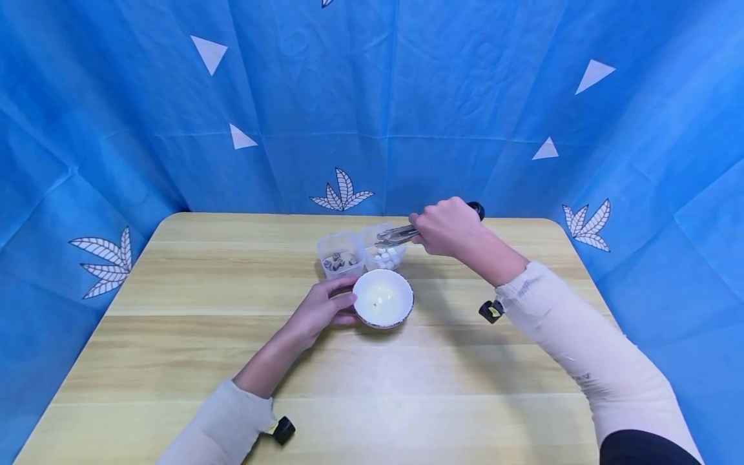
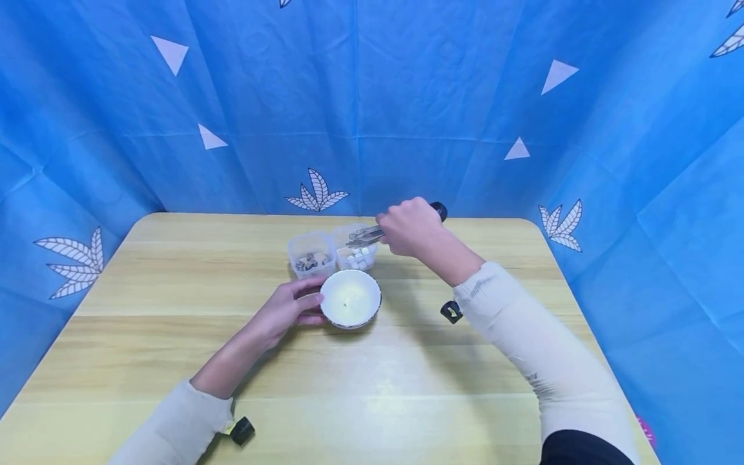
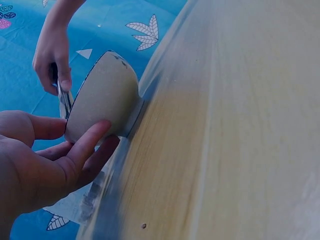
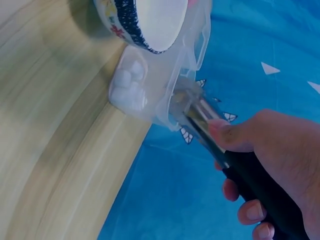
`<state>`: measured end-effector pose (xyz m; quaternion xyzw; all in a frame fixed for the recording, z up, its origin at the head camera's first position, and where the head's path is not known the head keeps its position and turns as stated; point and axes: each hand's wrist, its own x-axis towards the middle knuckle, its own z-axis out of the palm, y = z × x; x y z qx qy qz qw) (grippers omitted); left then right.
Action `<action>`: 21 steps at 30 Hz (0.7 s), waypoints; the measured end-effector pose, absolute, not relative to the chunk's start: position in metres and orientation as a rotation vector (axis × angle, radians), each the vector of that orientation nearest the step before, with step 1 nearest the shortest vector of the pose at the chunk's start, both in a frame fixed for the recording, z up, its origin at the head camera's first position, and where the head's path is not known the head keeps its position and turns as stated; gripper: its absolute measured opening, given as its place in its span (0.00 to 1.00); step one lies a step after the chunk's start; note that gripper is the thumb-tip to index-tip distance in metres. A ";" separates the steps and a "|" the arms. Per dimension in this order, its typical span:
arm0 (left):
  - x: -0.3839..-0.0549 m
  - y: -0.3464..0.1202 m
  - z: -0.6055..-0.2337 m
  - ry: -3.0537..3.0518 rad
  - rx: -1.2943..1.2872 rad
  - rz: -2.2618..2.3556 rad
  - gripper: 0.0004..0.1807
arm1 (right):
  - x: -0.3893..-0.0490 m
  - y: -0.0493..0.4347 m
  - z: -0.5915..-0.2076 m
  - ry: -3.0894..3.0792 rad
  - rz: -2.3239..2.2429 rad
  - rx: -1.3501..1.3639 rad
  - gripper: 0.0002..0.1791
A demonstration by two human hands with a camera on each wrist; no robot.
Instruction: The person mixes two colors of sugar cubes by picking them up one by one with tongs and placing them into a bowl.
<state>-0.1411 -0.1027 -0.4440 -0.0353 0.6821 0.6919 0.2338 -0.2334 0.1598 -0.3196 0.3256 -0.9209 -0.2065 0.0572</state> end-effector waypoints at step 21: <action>-0.140 -0.103 -0.445 1.868 -0.089 1.902 0.29 | -0.238 0.120 -0.319 -2.829 -0.901 0.883 0.16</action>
